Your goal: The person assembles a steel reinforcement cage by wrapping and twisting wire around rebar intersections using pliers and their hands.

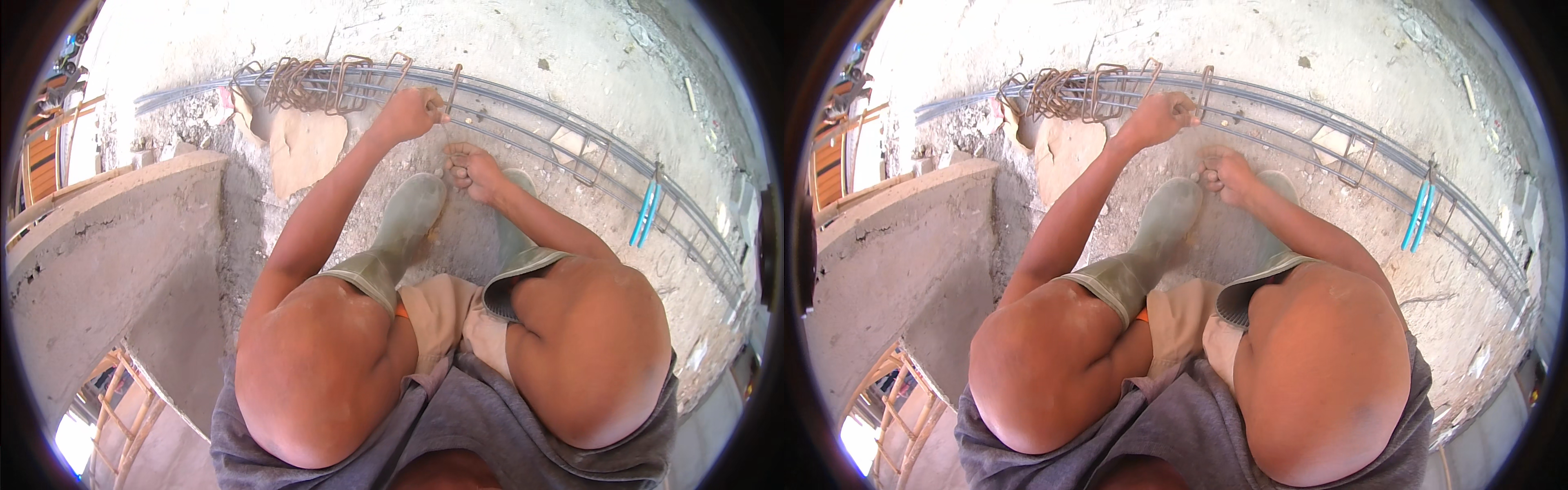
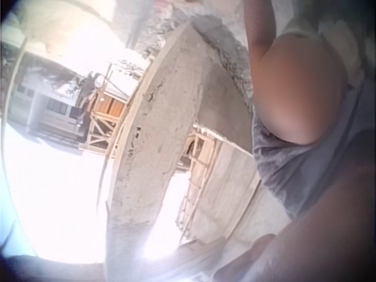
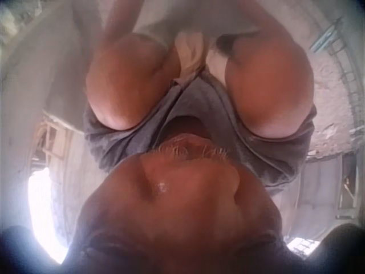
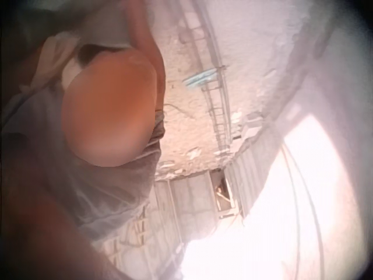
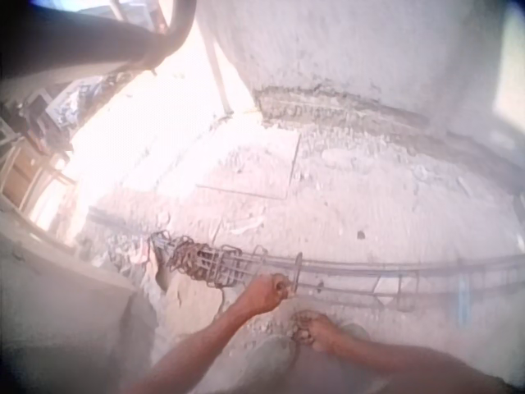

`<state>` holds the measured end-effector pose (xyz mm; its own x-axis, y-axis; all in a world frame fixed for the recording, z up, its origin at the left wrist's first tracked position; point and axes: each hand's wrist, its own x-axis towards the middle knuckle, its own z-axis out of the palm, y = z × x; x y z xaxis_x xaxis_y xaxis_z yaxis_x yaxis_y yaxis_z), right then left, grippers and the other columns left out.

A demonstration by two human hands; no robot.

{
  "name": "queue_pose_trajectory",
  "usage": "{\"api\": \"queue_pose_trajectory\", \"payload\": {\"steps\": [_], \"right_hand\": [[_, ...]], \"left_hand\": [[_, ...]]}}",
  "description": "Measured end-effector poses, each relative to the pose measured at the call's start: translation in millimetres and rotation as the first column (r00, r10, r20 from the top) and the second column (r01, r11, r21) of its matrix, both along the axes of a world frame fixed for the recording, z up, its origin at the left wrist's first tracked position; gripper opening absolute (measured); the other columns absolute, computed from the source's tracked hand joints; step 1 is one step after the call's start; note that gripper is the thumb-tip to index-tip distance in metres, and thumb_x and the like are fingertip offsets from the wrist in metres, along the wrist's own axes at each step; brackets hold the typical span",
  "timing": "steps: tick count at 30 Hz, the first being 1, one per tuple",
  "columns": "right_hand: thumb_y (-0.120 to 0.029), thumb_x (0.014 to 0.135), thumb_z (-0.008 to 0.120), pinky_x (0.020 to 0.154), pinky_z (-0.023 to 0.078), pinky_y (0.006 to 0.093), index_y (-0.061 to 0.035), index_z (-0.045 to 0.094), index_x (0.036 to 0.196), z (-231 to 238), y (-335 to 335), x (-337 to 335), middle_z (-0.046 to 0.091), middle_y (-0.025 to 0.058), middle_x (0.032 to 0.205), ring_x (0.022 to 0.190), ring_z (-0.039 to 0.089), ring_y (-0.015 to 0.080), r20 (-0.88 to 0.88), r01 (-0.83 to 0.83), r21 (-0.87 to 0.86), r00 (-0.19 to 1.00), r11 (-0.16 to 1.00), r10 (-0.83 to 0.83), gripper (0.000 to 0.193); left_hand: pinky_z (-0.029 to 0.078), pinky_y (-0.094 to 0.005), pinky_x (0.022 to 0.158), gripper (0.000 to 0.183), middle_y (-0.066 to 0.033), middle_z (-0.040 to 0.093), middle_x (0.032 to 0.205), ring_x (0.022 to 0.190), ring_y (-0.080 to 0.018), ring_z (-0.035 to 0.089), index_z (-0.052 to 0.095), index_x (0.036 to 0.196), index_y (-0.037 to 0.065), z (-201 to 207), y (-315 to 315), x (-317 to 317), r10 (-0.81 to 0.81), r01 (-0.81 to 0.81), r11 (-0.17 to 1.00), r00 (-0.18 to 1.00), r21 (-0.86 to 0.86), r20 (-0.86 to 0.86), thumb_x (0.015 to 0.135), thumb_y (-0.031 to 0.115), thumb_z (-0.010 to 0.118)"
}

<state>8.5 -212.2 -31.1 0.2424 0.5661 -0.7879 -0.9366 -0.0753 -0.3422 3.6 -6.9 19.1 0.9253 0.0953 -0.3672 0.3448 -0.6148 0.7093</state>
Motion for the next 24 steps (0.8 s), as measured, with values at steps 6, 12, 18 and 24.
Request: {"api": "queue_pose_trajectory", "payload": {"steps": [6, 12, 18, 24], "right_hand": [[0.001, 0.092, 0.05, 0.044, 0.028, 0.0219, -0.0013, 0.053, 0.116, -4.1, 10.9, 4.3, 0.056, 0.0067, 0.083, 0.055, 0.041, 0.0072, 0.021, 0.031, 0.141, 0.999, 0.99, -0.034, 0.024], [0.0, 0.093, 0.049, 0.044, 0.03, 0.0213, -0.0025, 0.056, 0.115, -2.6, 16.5, 4.2, 0.056, 0.0061, 0.086, 0.057, 0.042, 0.0065, 0.063, 0.017, 0.114, 0.998, 0.993, -0.025, 0.023], [0.001, 0.093, 0.049, 0.044, 0.03, 0.0212, -0.0023, 0.058, 0.112, 0.0, 5.9, 12.1, 0.056, 0.005, 0.084, 0.057, 0.042, 0.0067, 0.128, 0.01, 0.075, 0.992, 0.997, -0.02, 0.022], [0.0, 0.091, 0.052, 0.044, 0.029, 0.0217, -0.0011, 0.058, 0.108, 1.1, 27.3, 22.3, 0.057, 0.0031, 0.082, 0.055, 0.043, 0.0064, 0.156, -0.016, 0.091, 0.988, 0.996, 0.001, 0.018]], "left_hand": [[0.052, -0.0391, 0.074, 0.043, -0.0137, 0.072, 0.085, 0.084, -0.0286, 0.069, 0.061, 0.106, -0.001, -7.1, 2.1, -4.0, 0.049, -0.049, 0.999, 0.997, -0.007, 0.067, 0.078, 0.026, 0.079], [0.051, -0.0374, 0.079, 0.048, -0.0148, 0.072, 0.091, 0.089, -0.0271, 0.068, 0.056, 0.113, -0.002, -1.4, -5.1, -7.2, 0.128, -0.127, 0.991, 0.991, -0.032, 0.026, 0.078, 0.022, 0.078], [0.051, -0.0364, 0.081, 0.046, -0.0141, 0.072, 0.093, 0.091, -0.0264, 0.068, 0.057, 0.111, -0.001, 12.0, -25.1, 0.1, 0.164, -0.164, 0.986, 0.986, -0.009, -0.006, 0.078, 0.022, 0.078], [0.054, -0.0373, 0.076, 0.036, -0.0159, 0.073, 0.095, 0.085, -0.0256, 0.072, 0.069, 0.105, 0.002, -15.3, -9.0, -8.7, 0.215, -0.21, 0.976, 0.972, -0.055, 0.097, 0.075, 0.018, 0.079]]}}
